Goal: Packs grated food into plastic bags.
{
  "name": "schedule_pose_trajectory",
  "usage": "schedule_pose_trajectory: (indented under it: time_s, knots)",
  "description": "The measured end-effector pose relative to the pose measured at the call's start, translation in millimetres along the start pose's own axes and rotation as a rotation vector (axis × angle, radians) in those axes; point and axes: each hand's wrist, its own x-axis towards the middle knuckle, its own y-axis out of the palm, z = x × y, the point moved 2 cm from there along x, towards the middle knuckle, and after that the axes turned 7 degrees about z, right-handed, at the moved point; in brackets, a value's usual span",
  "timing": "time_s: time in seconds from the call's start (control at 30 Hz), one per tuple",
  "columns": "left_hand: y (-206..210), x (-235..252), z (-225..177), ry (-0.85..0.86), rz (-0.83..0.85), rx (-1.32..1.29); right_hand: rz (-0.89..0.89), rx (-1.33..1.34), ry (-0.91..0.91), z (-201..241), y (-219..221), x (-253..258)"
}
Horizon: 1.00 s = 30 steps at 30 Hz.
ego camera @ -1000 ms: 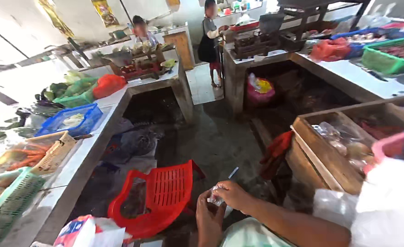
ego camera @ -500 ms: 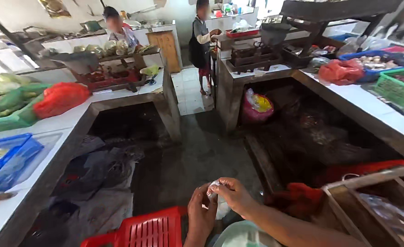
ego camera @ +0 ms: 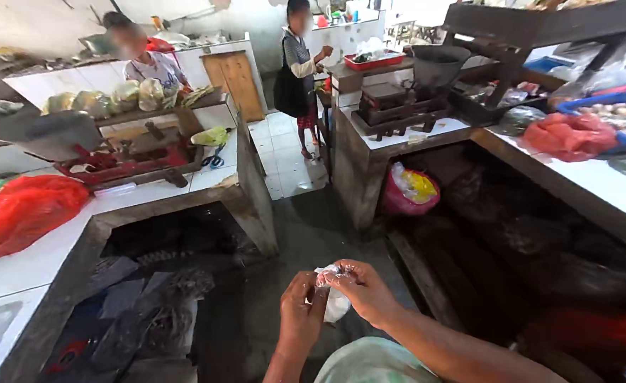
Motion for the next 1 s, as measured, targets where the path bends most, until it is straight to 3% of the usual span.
schedule_pose_trajectory:
  time_s: [0.17,0.37,0.5,0.77,1.0]
  knots:
    - [-31,79,42,-0.058,0.021,0.063,0.126,-0.015,-0.069,-13,-23,105]
    - [-69,165,94,-0.128,-0.229,0.207,0.337,-0.090,-0.103,-23,-31,252]
    - [-106,231,122,-0.205,-0.297,0.295,0.405,-0.137,-0.096,-22,-23,348]
    - [-230,363,200,-0.162,-0.251,0.308,0.419,-0.118,-0.234,-26,25,532]
    - [-340,437,274,-0.111,-0.208,0.318,0.386,-0.150,-0.230,-42,85,658]
